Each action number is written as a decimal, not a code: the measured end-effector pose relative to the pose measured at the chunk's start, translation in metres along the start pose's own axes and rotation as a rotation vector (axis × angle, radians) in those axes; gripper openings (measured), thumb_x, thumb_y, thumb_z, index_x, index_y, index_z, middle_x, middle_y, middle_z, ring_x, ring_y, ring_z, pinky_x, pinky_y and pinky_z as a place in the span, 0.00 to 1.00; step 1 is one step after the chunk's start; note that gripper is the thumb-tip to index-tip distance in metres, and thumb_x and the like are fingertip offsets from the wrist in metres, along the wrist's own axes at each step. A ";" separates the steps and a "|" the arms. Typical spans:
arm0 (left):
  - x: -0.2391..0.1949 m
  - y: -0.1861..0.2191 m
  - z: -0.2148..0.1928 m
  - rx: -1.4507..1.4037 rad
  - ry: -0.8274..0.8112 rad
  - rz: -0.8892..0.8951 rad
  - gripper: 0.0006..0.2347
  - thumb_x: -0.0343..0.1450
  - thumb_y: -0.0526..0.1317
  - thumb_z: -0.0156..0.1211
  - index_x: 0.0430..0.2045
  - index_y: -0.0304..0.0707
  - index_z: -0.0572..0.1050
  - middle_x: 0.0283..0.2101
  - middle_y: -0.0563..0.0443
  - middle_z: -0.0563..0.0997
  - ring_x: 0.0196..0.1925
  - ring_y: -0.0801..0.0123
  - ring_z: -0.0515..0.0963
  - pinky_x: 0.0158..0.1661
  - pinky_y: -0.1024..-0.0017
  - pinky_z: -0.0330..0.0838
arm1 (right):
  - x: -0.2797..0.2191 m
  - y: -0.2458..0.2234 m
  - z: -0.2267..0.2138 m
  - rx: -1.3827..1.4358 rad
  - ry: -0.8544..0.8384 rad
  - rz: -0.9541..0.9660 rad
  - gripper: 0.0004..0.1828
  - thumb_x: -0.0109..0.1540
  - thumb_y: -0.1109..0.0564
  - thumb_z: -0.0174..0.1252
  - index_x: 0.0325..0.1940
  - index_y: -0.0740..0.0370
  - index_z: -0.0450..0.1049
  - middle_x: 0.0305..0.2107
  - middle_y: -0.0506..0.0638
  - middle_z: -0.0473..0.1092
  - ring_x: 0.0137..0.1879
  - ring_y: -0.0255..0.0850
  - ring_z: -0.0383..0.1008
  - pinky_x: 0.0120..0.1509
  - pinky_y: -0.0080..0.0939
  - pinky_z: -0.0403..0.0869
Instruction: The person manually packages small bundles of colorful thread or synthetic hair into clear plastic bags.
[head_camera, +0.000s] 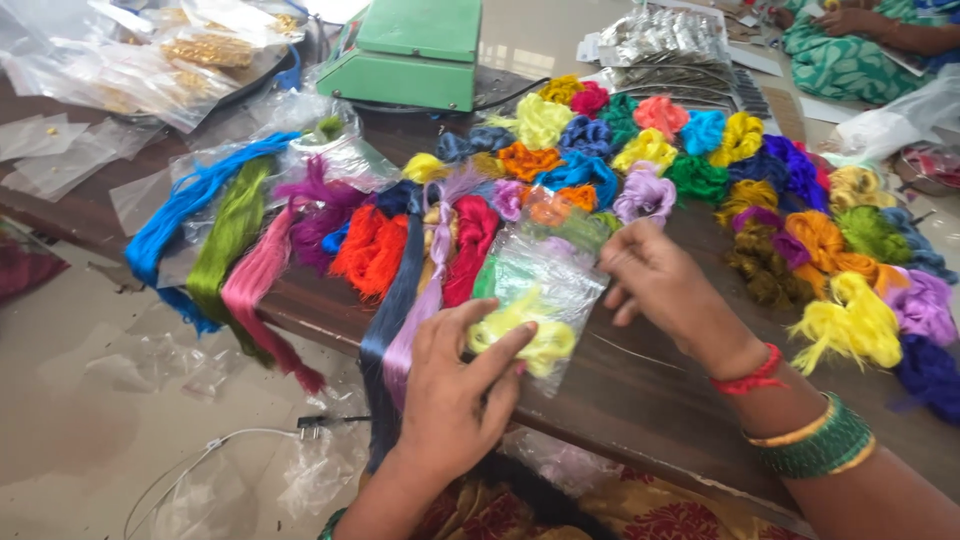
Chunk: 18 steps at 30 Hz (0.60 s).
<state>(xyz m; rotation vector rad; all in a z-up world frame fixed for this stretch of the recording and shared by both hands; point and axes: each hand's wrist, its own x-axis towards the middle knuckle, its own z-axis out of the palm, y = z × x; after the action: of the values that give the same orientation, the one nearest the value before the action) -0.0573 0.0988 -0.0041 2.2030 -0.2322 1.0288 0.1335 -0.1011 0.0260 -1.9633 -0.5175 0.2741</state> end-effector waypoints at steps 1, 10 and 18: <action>0.003 0.000 -0.003 -0.003 -0.003 0.009 0.17 0.66 0.35 0.65 0.51 0.46 0.80 0.57 0.37 0.75 0.58 0.47 0.72 0.57 0.57 0.65 | 0.002 -0.001 0.004 0.002 0.010 -0.002 0.10 0.68 0.54 0.52 0.49 0.63 0.67 0.38 0.50 0.70 0.33 0.34 0.73 0.30 0.35 0.75; 0.006 -0.005 -0.005 0.025 0.026 -0.088 0.17 0.63 0.32 0.64 0.47 0.41 0.81 0.58 0.35 0.73 0.59 0.47 0.73 0.57 0.59 0.68 | 0.027 0.029 0.023 0.216 -0.133 -0.291 0.09 0.67 0.64 0.57 0.51 0.67 0.71 0.40 0.49 0.72 0.46 0.33 0.73 0.50 0.33 0.74; -0.009 -0.012 -0.001 -0.050 0.075 -0.062 0.22 0.63 0.30 0.60 0.54 0.37 0.72 0.64 0.33 0.67 0.63 0.46 0.69 0.62 0.56 0.64 | -0.031 -0.044 -0.035 0.025 0.251 -0.211 0.05 0.66 0.58 0.57 0.42 0.61 0.75 0.30 0.45 0.72 0.32 0.28 0.70 0.32 0.31 0.68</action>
<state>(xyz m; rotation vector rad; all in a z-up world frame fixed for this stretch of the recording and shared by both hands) -0.0590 0.1076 -0.0162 2.1095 -0.1533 1.0577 0.1099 -0.1279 0.0798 -1.8669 -0.5483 -0.0972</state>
